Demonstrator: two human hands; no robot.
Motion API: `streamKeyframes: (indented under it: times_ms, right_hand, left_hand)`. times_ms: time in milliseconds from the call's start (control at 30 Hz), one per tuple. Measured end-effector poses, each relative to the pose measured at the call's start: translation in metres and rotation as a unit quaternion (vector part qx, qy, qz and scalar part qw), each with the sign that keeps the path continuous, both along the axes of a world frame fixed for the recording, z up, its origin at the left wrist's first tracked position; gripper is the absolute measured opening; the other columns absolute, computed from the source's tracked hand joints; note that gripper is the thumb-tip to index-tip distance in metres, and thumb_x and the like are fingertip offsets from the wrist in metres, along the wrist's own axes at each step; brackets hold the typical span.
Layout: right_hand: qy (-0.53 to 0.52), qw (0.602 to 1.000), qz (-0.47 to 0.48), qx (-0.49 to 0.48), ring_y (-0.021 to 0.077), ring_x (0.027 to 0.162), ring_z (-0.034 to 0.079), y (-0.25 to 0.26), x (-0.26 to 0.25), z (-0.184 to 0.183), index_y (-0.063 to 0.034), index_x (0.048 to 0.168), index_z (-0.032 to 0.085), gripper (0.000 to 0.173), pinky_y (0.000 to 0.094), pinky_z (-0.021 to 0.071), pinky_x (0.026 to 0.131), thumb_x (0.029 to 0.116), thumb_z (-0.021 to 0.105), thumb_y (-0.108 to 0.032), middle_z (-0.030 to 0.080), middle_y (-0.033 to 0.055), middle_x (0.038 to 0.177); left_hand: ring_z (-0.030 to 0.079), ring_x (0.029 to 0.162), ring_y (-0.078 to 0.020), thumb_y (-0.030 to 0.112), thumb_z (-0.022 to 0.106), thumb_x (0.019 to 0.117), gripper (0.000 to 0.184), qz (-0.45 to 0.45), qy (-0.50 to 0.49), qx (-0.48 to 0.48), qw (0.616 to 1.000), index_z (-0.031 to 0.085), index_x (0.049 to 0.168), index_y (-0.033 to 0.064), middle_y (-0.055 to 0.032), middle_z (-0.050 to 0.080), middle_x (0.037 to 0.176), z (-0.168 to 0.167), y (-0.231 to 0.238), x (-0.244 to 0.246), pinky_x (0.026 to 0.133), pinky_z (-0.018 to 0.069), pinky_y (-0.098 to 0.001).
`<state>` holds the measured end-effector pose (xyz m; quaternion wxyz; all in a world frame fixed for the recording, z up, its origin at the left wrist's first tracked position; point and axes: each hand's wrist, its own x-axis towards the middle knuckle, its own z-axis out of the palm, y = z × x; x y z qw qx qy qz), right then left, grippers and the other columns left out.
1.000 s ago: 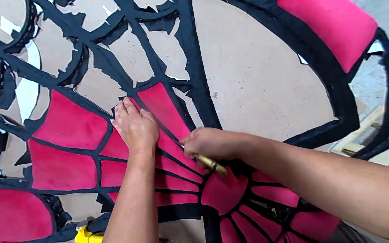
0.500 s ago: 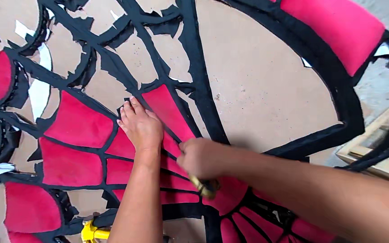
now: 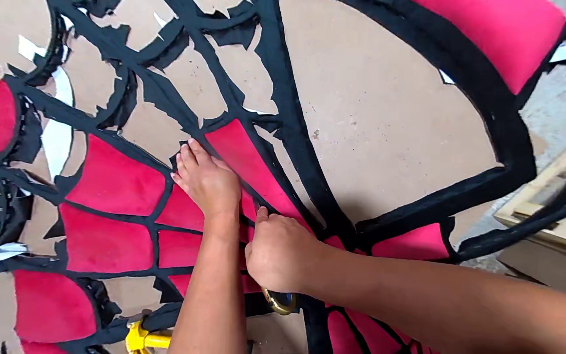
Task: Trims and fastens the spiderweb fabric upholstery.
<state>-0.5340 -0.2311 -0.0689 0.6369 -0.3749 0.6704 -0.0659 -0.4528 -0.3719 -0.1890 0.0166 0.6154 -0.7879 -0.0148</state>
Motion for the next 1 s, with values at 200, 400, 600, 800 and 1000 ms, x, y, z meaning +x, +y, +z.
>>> streamKeyframes:
  times_ms: [200, 400, 600, 800, 1000]
  right_hand:
    - [0.070, 0.997, 0.024, 0.005, 0.0314, 0.100, 0.069, -0.003, 0.031, 0.006, 0.0076, 0.148, 0.034, 0.067, 0.0486, 0.0587, 0.078, 0.0971, 0.059, -0.029, 0.062, 0.0193, 0.115]
    - [-0.079, 0.995, -0.028, -0.056, 0.0282, 0.091, 0.067, 0.019, -0.015, -0.020, -0.0035, 0.135, 0.060, 0.042, 0.0512, 0.0549, 0.078, 0.1079, 0.043, -0.031, 0.068, 0.0161, 0.101]
    - [-0.011, 0.999, -0.017, -0.026, 0.0320, 0.101, 0.069, 0.004, 0.007, -0.008, 0.0013, 0.148, 0.042, 0.056, 0.0504, 0.0582, 0.082, 0.1023, 0.052, -0.030, 0.066, 0.0187, 0.113]
    - [-0.068, 0.997, 0.016, -0.016, 0.0265, 0.096, 0.068, -0.001, -0.020, -0.007, -0.0033, 0.134, 0.052, 0.041, 0.0468, 0.0565, 0.079, 0.1060, 0.046, -0.034, 0.066, 0.0139, 0.102]
    - [-0.225, 0.964, -0.129, -0.064, 0.0172, 0.057, 0.057, 0.001, -0.052, -0.035, -0.0032, 0.094, 0.063, 0.034, 0.0355, 0.0473, 0.051, 0.1057, 0.046, -0.030, 0.059, 0.0076, 0.071]
  left_hand:
    - [0.034, 0.151, -0.0354, 0.023, 0.029, 0.1061, 0.055, -0.004, 0.004, 0.020, 1.000, 0.037, 0.159, 0.0095, -0.0152, 0.040, 0.162, 0.004, -0.001, 0.009, 0.119, 0.0207, -0.0674]
    - [0.035, 0.151, -0.0371, 0.024, 0.029, 0.1073, 0.054, -0.002, 0.006, 0.008, 1.000, 0.038, 0.158, 0.0073, -0.0190, 0.040, 0.160, 0.004, 0.008, 0.015, 0.120, 0.0229, -0.0648]
    - [0.035, 0.151, -0.0332, 0.025, 0.027, 0.1079, 0.054, 0.014, -0.004, 0.003, 1.000, 0.040, 0.158, 0.0109, -0.0142, 0.041, 0.161, 0.001, -0.003, 0.006, 0.121, 0.0226, -0.0629]
    - [0.034, 0.152, -0.0315, 0.028, 0.025, 0.1072, 0.055, -0.007, 0.010, 0.001, 1.000, 0.039, 0.158, 0.0110, -0.0136, 0.041, 0.161, -0.001, 0.000, 0.014, 0.122, 0.0211, -0.0611]
    - [0.029, 0.154, -0.0301, 0.031, 0.024, 0.1060, 0.058, -0.033, 0.034, 0.024, 0.999, 0.038, 0.157, 0.0089, -0.0136, 0.038, 0.163, 0.000, -0.013, 0.019, 0.123, 0.0160, -0.0638]
